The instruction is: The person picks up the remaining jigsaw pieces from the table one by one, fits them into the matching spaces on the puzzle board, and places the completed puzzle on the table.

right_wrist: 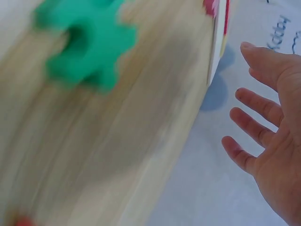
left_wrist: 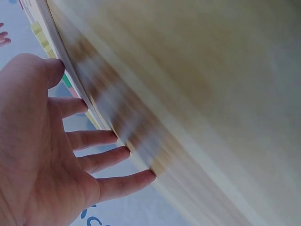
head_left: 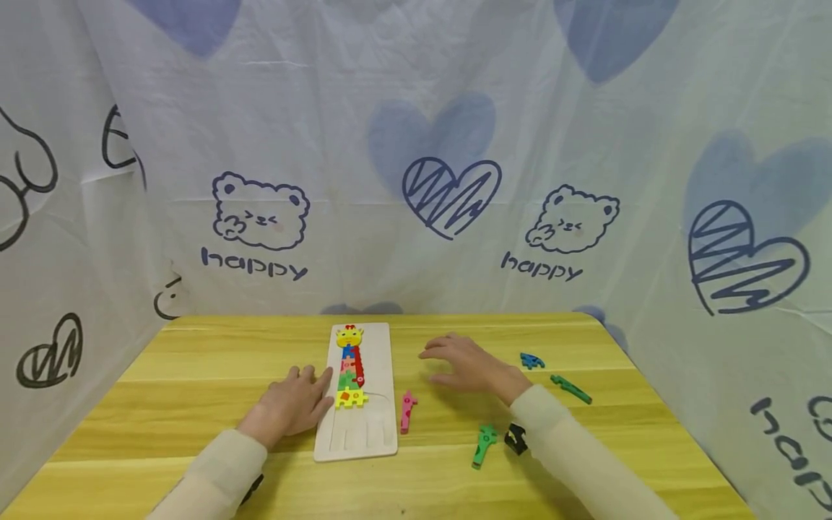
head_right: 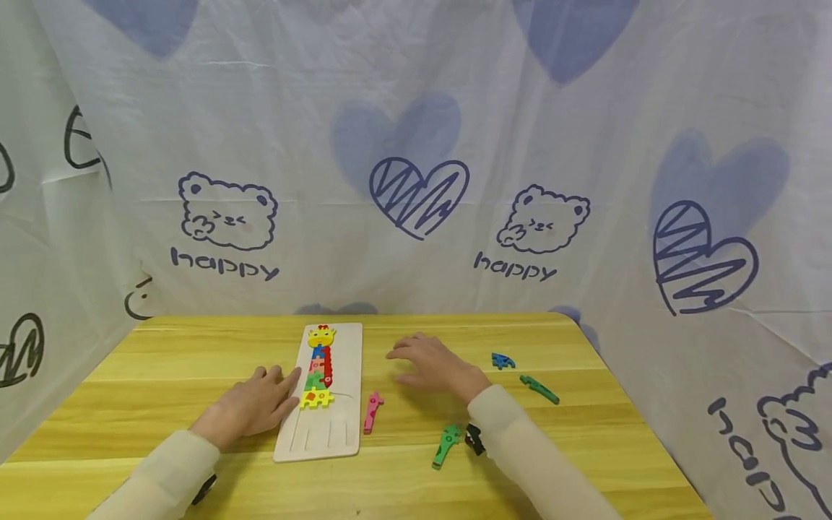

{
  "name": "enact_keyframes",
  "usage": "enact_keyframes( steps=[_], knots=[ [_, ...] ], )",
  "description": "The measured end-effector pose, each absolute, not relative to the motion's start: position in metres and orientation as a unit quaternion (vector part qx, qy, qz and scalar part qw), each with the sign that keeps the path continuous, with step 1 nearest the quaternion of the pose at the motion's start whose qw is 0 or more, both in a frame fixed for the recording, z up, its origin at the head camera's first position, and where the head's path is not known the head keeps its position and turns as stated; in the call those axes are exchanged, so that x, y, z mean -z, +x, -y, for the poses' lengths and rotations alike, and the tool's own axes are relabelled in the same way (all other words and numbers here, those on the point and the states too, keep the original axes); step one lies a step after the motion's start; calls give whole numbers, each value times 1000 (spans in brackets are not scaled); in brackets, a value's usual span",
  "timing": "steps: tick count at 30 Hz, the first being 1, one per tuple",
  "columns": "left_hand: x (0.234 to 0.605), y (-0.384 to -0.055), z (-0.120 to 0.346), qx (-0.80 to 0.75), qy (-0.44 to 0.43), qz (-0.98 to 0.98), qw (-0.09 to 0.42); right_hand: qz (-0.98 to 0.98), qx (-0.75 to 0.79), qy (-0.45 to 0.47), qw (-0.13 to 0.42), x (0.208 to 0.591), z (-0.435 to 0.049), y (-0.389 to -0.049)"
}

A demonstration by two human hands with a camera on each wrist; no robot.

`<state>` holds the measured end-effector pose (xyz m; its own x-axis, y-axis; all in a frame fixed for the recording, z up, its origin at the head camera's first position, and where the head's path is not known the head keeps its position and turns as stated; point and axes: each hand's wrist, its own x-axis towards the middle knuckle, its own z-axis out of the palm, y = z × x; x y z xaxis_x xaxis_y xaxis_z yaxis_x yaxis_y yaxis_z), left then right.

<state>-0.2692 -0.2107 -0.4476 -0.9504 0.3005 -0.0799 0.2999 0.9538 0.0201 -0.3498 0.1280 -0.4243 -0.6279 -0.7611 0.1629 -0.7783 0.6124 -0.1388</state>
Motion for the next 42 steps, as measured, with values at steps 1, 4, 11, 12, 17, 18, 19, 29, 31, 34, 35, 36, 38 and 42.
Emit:
enact_keyframes(
  steps=[1, 4, 11, 12, 17, 18, 19, 29, 31, 34, 35, 36, 38, 42],
  knots=[
    [447, -269, 211, -4, 153, -987, 42, 897, -98, 428, 48, 425, -133, -350],
    [447, -270, 210, -7, 154, -987, 43, 899, -109, 421, 47, 426, -146, -352],
    [446, -272, 211, 1, 161, -987, 30, 903, -117, 410, 59, 426, -168, -354],
    [446, -272, 211, 3, 161, -986, 28, 903, -119, 408, 60, 425, -171, -354],
    [445, -272, 211, 3, 162, -986, 30, 907, -120, 400, 55, 425, -185, -353],
    [444, -272, 211, 2, 161, -986, 31, 908, -118, 397, 56, 425, -188, -353],
    [444, -272, 211, 1, 161, -986, 32, 910, -116, 394, 56, 425, -192, -353],
    [445, -268, 211, -3, 156, -987, 37, 919, -117, 368, 74, 435, -229, -365],
    [446, -268, 211, -3, 155, -987, 37, 923, -116, 361, 73, 437, -237, -367],
    [446, -268, 211, -2, 153, -987, 39, 929, -119, 345, 66, 439, -248, -370],
    [446, -268, 211, -2, 153, -987, 40, 930, -120, 341, 65, 439, -251, -371],
    [446, -268, 211, -2, 152, -987, 41, 931, -115, 340, 67, 440, -254, -372],
    [446, -268, 211, 0, 152, -987, 40, 933, -112, 335, 68, 442, -261, -374],
    [446, -269, 210, 2, 154, -987, 37, 936, -106, 327, 79, 444, -272, -378]
  ],
)
